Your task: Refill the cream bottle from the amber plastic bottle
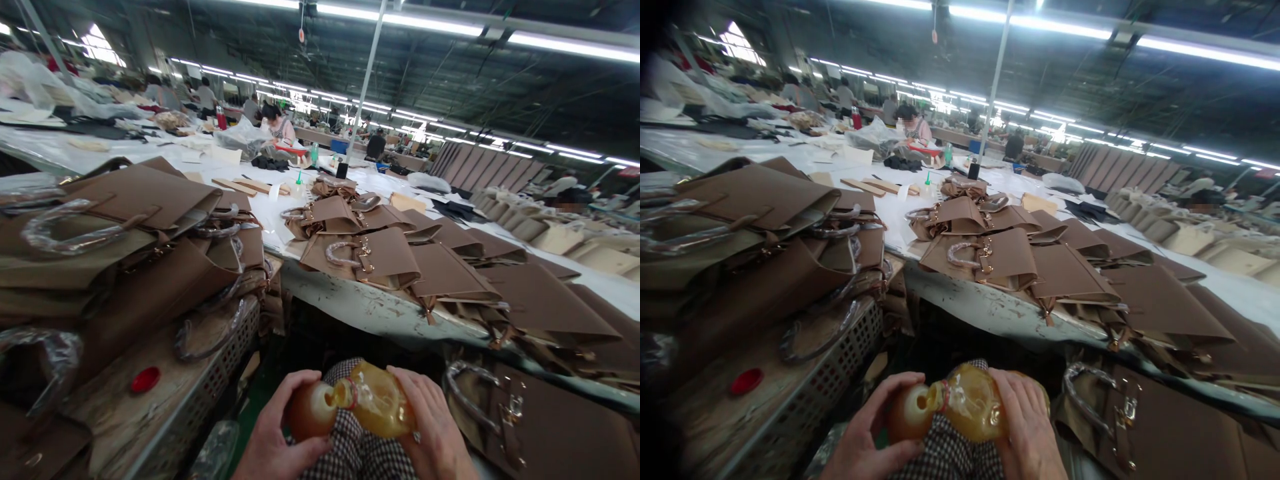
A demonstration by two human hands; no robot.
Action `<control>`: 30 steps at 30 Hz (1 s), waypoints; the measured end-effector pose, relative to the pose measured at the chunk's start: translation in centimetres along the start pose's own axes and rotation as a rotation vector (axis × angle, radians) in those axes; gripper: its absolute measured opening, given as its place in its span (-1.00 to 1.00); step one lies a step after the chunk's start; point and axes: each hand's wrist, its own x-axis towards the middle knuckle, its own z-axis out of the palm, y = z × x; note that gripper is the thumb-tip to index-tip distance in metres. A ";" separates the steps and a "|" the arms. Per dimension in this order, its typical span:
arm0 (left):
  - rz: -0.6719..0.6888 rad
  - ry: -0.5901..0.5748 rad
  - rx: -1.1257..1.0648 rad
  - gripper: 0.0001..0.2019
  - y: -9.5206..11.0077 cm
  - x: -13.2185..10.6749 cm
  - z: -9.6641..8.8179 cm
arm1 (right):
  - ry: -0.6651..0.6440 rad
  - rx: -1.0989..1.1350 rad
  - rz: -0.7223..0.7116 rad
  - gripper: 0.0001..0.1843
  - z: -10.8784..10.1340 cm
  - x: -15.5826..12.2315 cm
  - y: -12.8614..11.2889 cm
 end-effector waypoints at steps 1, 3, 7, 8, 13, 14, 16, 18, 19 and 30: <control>-0.003 -0.001 0.002 -0.41 0.0 0.0 0.1 | -0.003 0.000 0.005 -0.40 0.0 -0.1 0.1; -0.009 -0.001 0.002 -0.40 -0.1 0.0 0.2 | -0.009 0.004 0.013 -0.39 0.0 -0.2 0.2; -0.002 0.000 0.000 -0.40 -0.6 0.1 0.3 | -0.021 0.000 0.015 -0.40 0.0 -0.5 0.4; -0.002 0.000 0.004 -0.39 -0.6 0.1 0.4 | -0.024 -0.004 0.013 -0.40 0.0 -0.6 0.5; -0.006 0.010 0.028 -0.39 -0.7 0.2 0.6 | -0.030 -0.033 0.020 -0.43 0.0 -0.9 0.7; -0.001 0.010 0.028 -0.39 -0.7 0.2 0.6 | -0.031 -0.041 0.021 -0.43 0.0 -1.0 0.8; 0.005 0.008 0.032 -0.40 -0.7 0.2 0.7 | -0.029 -0.057 0.010 -0.43 -0.1 -1.1 0.8; 0.009 0.011 0.045 -0.40 -0.8 0.2 0.7 | -0.020 -0.071 -0.007 -0.44 -0.1 -1.1 0.9; 0.009 0.016 0.057 -0.40 -0.9 0.3 0.7 | -0.013 -0.080 -0.012 -0.45 -0.1 -1.1 1.0; 0.055 0.135 0.191 -0.43 -1.7 0.5 1.1 | 0.019 -0.173 -0.012 -0.39 1.2 -2.7 1.4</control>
